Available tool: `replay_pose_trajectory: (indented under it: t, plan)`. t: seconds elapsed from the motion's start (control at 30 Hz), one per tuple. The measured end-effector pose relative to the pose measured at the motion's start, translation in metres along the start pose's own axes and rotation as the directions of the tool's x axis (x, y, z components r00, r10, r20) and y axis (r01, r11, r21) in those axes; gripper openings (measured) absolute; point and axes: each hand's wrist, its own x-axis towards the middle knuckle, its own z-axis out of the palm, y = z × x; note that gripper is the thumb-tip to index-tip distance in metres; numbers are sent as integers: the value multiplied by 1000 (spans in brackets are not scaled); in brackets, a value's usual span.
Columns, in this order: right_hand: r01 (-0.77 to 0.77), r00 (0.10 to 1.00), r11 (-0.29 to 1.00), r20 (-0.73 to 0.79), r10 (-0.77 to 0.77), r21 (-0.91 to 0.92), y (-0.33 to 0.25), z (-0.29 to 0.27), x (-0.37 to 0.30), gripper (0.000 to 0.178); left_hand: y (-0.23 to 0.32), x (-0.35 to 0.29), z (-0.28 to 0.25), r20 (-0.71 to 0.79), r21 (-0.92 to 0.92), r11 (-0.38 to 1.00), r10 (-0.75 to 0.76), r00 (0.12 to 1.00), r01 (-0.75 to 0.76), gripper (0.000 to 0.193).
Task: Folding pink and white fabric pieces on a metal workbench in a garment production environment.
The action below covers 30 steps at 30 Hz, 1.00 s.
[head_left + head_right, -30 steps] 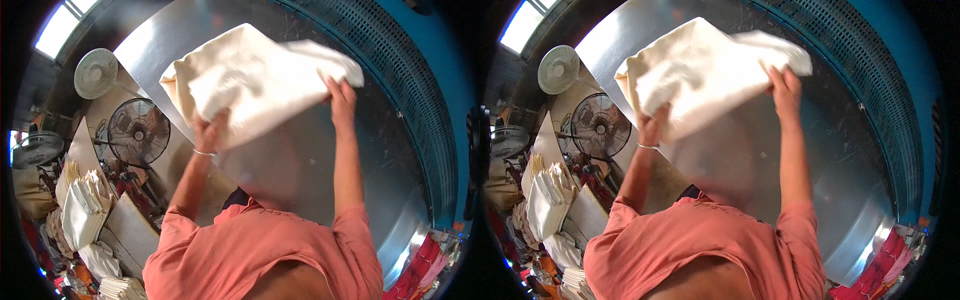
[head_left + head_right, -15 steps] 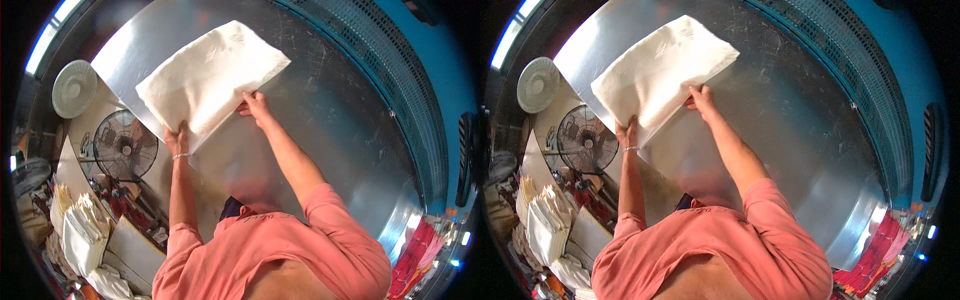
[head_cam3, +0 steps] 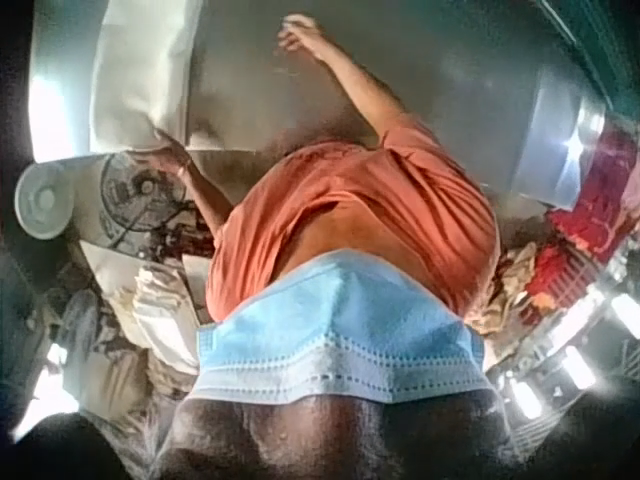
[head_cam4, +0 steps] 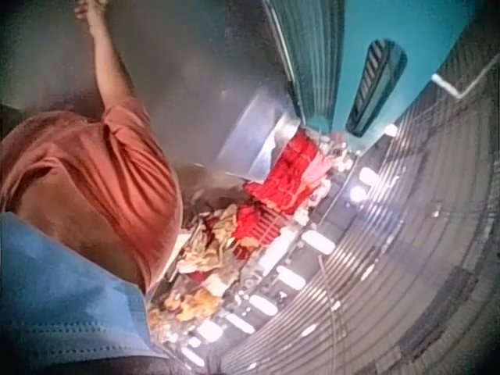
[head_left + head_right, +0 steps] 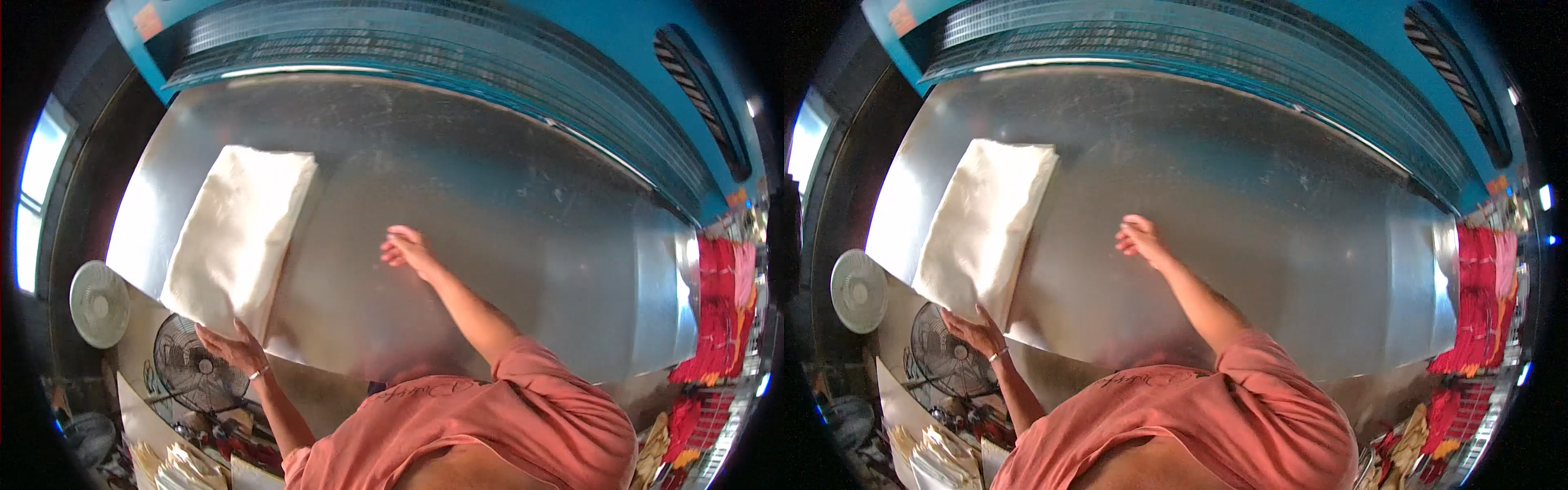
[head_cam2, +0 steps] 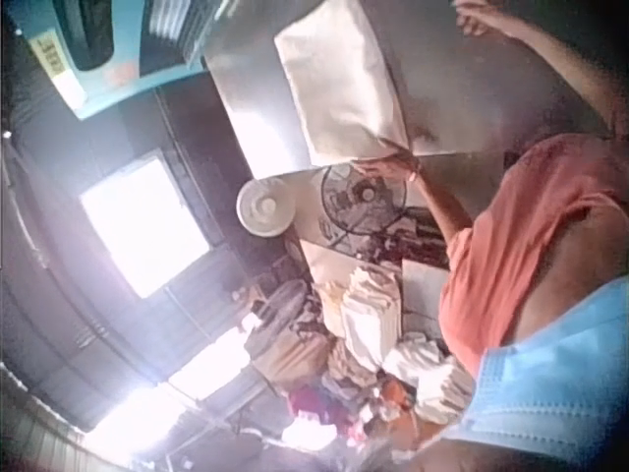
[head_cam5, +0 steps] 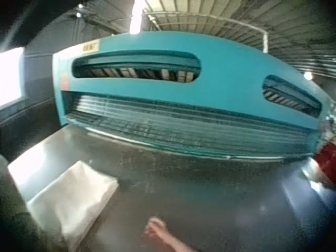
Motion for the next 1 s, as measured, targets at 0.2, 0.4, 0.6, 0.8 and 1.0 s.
replay_pose_trajectory:
  t: [0.2, 0.4, 0.6, 0.8, 1.0]
  plan:
    - [149, 862, 989, -487, -141, -22, 3, -196, -125, 29, 153, -68, 19, 250, -506, 818, 442, 861, -273, 56]
    - [181, 669, 983, -730, -138, -20, 22, -321, -249, 26, 343, -166, 91, 306, -783, 540, 767, 564, -309, 37]
    - [391, 604, 901, -791, -100, 185, 58, -364, -342, 23, 480, -191, 213, 104, -631, 356, 919, 380, -689, 43]
    - [197, 614, 979, -785, -83, 51, 52, -369, -343, 25, 593, -191, 263, 440, -357, 631, 764, 472, -689, 46]
    - [148, 679, 954, -728, 93, 260, 43, -378, -349, 35, 568, -253, 230, 124, -671, 317, 939, 320, -671, 16]
